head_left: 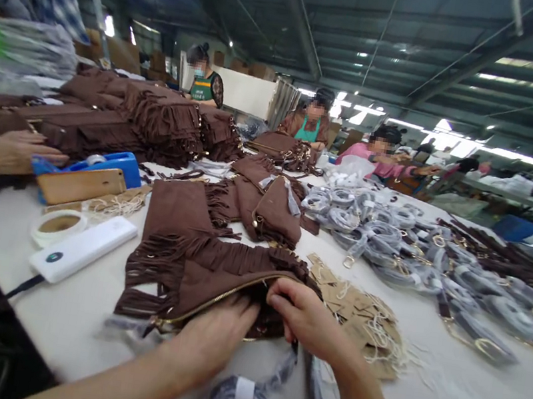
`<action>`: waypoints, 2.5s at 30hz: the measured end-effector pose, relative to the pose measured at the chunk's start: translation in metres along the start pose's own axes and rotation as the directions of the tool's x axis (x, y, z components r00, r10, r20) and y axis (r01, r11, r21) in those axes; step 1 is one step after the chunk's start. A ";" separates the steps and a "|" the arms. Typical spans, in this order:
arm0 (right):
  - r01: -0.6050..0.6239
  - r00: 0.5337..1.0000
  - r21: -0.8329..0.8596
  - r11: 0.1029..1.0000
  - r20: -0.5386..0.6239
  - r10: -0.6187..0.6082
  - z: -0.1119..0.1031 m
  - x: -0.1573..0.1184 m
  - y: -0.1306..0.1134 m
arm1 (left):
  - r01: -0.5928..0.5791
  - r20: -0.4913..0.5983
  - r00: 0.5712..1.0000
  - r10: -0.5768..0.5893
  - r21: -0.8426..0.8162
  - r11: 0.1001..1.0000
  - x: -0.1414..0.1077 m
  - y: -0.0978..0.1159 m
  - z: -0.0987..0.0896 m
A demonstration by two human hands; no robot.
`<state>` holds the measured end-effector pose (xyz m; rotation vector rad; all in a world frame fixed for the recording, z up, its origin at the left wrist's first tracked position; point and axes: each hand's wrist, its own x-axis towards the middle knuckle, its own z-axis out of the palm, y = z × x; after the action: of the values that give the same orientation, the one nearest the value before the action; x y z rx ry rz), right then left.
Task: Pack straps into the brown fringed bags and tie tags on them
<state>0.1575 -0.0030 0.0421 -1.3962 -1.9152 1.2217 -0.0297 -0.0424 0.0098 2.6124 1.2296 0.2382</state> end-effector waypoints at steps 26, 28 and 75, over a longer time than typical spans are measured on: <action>-0.245 0.961 -0.373 0.895 0.031 0.276 -0.021 -0.011 -0.006 | 0.076 -0.016 0.996 -0.089 -0.387 0.919 0.060 -0.006 0.003; -0.240 0.962 -0.379 0.894 0.033 0.272 -0.023 -0.012 -0.005 | 0.037 -0.085 0.993 -0.076 -0.394 0.918 0.059 -0.005 0.006; -0.243 0.967 -0.676 0.695 -0.113 0.229 -0.009 -0.013 -0.019 | 0.186 -0.001 0.976 -0.217 -0.505 0.843 0.049 -0.026 0.002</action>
<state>0.1601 -0.0129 0.0642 -2.0671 -2.3544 0.5663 -0.0177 0.0115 0.0024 2.0252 1.2468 0.5215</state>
